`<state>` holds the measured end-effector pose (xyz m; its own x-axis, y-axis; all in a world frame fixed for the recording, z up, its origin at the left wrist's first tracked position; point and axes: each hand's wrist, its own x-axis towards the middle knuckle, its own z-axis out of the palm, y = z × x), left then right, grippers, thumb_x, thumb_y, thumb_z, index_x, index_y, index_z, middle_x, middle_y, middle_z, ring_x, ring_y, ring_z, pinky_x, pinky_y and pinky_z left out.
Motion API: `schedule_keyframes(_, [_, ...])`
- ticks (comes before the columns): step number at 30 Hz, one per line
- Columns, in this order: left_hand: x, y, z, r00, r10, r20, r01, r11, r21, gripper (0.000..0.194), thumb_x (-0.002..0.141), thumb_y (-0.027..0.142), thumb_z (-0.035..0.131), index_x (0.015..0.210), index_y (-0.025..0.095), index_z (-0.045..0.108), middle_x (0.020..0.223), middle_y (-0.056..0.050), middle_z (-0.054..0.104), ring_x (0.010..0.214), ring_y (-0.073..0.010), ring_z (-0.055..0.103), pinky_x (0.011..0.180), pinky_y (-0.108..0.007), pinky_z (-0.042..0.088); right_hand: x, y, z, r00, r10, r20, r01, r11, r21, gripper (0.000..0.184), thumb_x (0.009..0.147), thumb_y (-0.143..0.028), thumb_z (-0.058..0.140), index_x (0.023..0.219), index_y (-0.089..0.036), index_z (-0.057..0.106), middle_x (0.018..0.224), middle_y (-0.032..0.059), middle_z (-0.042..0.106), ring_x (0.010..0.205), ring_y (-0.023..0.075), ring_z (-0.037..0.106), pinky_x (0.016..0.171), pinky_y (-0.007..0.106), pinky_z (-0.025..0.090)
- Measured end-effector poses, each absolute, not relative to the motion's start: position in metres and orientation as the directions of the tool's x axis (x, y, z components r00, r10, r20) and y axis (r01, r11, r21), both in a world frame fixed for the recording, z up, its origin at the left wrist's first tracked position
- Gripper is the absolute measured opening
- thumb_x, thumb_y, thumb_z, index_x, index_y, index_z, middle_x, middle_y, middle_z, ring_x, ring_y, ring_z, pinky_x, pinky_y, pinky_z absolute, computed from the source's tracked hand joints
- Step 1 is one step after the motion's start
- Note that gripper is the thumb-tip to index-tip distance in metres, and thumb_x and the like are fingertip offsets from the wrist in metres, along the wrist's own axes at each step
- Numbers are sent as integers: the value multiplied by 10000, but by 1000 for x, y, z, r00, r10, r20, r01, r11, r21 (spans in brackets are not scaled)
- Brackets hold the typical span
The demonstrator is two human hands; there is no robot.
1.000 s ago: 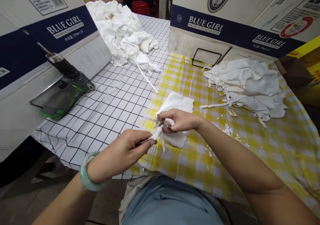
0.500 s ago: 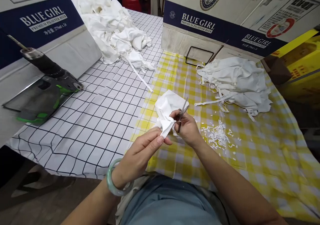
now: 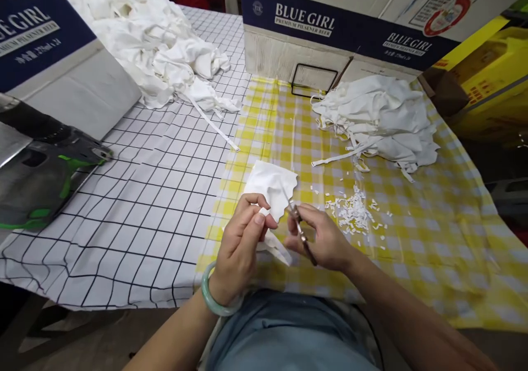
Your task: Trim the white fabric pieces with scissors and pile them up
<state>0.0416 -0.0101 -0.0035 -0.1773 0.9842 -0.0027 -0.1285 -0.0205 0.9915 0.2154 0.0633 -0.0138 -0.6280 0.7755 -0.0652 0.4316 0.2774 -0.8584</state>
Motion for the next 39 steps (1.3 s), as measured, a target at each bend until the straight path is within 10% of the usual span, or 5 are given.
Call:
schedule_keyframes(7, [55,-11,-17,-71,997,14,-77,-19,997,338,1005,284,374,738,180,553,1045,-91,460,1013,-221,451,693,-291,408,220,53,0,-698,716,-30,479,435,-762,420,725,-500,745,621,-189,483,595,-18,544,578,124,462,627,267,347])
schedule_keyframes(39, [65,-10,-26,-25,1000,4,-79,-6,997,304,995,304,401,763,200,568,968,-105,491,1080,-259,448,781,-342,435,232,45,-11,-615,787,-57,538,365,-760,402,738,-454,737,571,-185,490,493,-60,472,468,76,365,564,251,320])
